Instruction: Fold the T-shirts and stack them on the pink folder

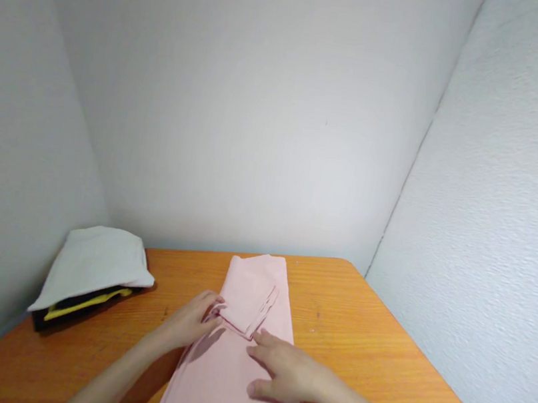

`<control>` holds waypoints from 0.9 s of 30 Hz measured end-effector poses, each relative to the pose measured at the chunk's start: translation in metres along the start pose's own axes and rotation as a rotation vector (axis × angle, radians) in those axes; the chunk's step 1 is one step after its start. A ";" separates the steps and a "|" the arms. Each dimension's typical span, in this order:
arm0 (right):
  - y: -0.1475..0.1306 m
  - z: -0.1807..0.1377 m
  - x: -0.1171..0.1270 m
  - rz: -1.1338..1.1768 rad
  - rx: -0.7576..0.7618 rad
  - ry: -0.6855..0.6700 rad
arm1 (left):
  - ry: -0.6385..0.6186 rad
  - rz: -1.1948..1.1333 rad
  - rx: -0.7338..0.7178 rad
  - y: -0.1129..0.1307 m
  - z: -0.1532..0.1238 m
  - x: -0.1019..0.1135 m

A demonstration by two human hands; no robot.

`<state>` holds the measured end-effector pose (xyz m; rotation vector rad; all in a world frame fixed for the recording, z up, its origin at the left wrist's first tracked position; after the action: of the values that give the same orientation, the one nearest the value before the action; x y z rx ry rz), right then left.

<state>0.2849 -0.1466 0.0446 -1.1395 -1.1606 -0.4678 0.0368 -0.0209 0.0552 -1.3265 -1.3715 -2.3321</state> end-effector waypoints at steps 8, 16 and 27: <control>0.036 0.079 0.038 -0.155 -0.445 0.312 | 0.013 0.422 -0.007 0.010 -0.020 -0.018; 0.079 0.123 -0.007 -0.289 -0.545 0.243 | 0.024 0.527 0.089 -0.005 -0.023 -0.016; 0.109 0.161 0.001 -0.336 -0.443 0.285 | 0.048 0.555 0.099 -0.027 -0.009 -0.015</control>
<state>0.2953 0.0395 -0.0103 -1.2034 -1.0236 -1.1533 0.0269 -0.0173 0.0248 -1.3889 -0.9321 -1.8863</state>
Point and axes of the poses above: each hand's wrist, its own z-axis towards the middle knuckle, its own x-axis out of the back of the hand, y = z × x, the point moved 1 cm from there along z, towards the middle knuckle, and after that the axes turned 1 degree about y, right-handed, at the moved point
